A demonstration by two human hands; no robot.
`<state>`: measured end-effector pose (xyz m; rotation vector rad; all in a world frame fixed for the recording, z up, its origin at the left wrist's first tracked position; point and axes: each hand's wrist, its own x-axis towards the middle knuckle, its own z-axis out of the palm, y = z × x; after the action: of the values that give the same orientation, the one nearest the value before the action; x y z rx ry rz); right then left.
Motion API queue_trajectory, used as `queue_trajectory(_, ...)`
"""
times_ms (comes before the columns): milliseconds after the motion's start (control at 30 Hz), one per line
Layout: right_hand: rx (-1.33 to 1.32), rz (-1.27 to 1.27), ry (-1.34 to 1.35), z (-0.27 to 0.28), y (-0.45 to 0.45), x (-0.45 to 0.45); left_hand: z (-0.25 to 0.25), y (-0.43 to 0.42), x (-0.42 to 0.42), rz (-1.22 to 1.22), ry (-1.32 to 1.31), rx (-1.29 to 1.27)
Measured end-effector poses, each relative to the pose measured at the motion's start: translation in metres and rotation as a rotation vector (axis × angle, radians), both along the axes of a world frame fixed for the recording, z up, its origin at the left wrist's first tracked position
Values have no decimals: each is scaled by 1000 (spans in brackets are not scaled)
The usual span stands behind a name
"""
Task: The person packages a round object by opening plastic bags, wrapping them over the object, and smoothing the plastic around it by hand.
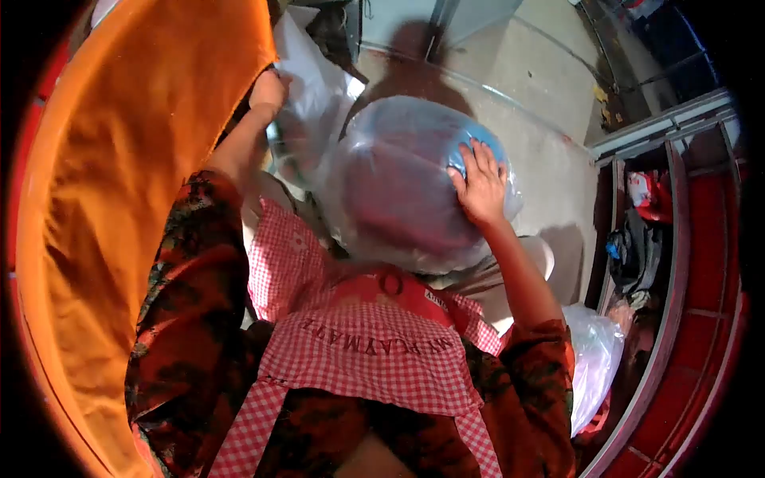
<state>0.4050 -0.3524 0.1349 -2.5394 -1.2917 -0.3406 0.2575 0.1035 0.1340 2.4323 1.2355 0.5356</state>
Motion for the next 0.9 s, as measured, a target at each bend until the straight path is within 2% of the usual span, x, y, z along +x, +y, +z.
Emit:
queue_trajectory(33, 19, 5, -18, -2, 1, 2, 10, -8, -4, -42, 86, -42)
queue_trajectory(67, 37, 12, -30, -3, 2, 2, -5, 4, -8, -71, 42, -57)
queue_trajectory(167, 52, 14, -33, -7, 2, 3, -8, 10, -25, -190, -119, -189)
queue_trajectory(233, 39, 0, -26, -4, 3, 1, -7, 11, -36, -252, -75, 19)
queue_trajectory(267, 39, -2, -18, -4, 3, 1, 1, 7, -44, -243, -5, -37)
queue_trajectory(333, 27, -6, 4, -4, 1, -1, -28, 40, -58, -224, -145, -311)
queue_trajectory(433, 33, 17, 6, 0, 1, 0, -25, 21, -93, -326, -433, -420)
queue_trajectory(533, 46, 29, -15, -2, -1, -2, -41, -53, -157, -281, -538, -445)
queue_trajectory(600, 23, 1, -19, 0, 2, 0, -58, -105, -200, -131, -461, -467)
queue_trajectory(767, 18, -16, 43, 6, 4, -4, -175, -208, -331, 153, 48, -651)
queue_trajectory(900, 16, 30, 101, 1, -1, 2, -210, -275, -414, 233, 285, -756)
